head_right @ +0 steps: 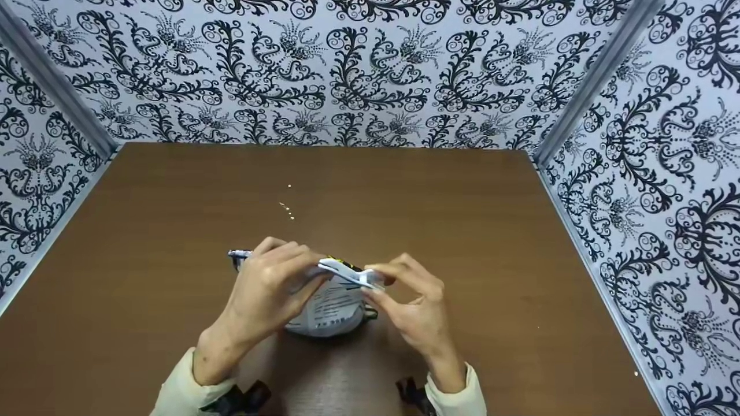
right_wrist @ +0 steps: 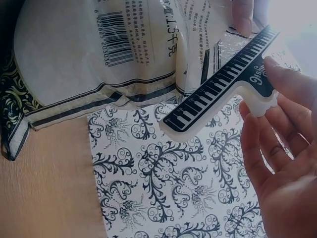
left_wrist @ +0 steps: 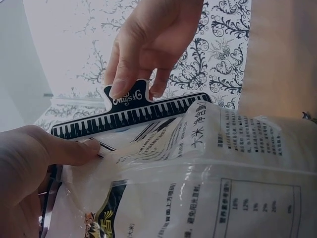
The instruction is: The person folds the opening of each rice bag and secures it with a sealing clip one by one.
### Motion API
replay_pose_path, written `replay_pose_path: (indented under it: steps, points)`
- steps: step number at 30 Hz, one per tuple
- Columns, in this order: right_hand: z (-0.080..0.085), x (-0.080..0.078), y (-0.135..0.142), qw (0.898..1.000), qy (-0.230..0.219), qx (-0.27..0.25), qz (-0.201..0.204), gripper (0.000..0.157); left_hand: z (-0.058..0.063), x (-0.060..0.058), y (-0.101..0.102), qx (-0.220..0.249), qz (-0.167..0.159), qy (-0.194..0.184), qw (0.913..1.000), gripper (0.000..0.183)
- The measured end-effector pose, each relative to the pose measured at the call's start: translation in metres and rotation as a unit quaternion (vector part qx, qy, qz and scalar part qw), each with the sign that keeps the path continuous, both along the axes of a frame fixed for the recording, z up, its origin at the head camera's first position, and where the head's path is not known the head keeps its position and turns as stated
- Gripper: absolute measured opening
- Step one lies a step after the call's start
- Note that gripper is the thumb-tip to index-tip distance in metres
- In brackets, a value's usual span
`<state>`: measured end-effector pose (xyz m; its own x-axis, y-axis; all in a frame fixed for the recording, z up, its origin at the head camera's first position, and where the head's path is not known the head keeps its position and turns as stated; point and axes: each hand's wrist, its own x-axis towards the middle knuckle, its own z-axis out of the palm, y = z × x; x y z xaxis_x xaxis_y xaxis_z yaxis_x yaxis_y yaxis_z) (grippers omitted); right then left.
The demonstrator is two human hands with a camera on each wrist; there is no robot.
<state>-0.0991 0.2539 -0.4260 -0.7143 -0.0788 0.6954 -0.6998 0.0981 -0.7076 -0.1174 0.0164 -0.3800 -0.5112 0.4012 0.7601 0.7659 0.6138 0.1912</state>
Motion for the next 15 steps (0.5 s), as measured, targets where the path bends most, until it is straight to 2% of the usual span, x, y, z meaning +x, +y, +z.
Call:
replay_pose_path:
  steps: [5,15]
  points:
    - [0.0,0.001,-0.001,1.0,-0.011,-0.003,0.003,0.04,0.001,0.002,-0.002,-0.009,0.006,-0.006,0.9999,0.012]
    - [-0.001,0.002,-0.003,1.0,-0.019,0.002,-0.001,0.041,0.003,0.004,-0.012,-0.032,0.044,0.005,0.9985,0.026]
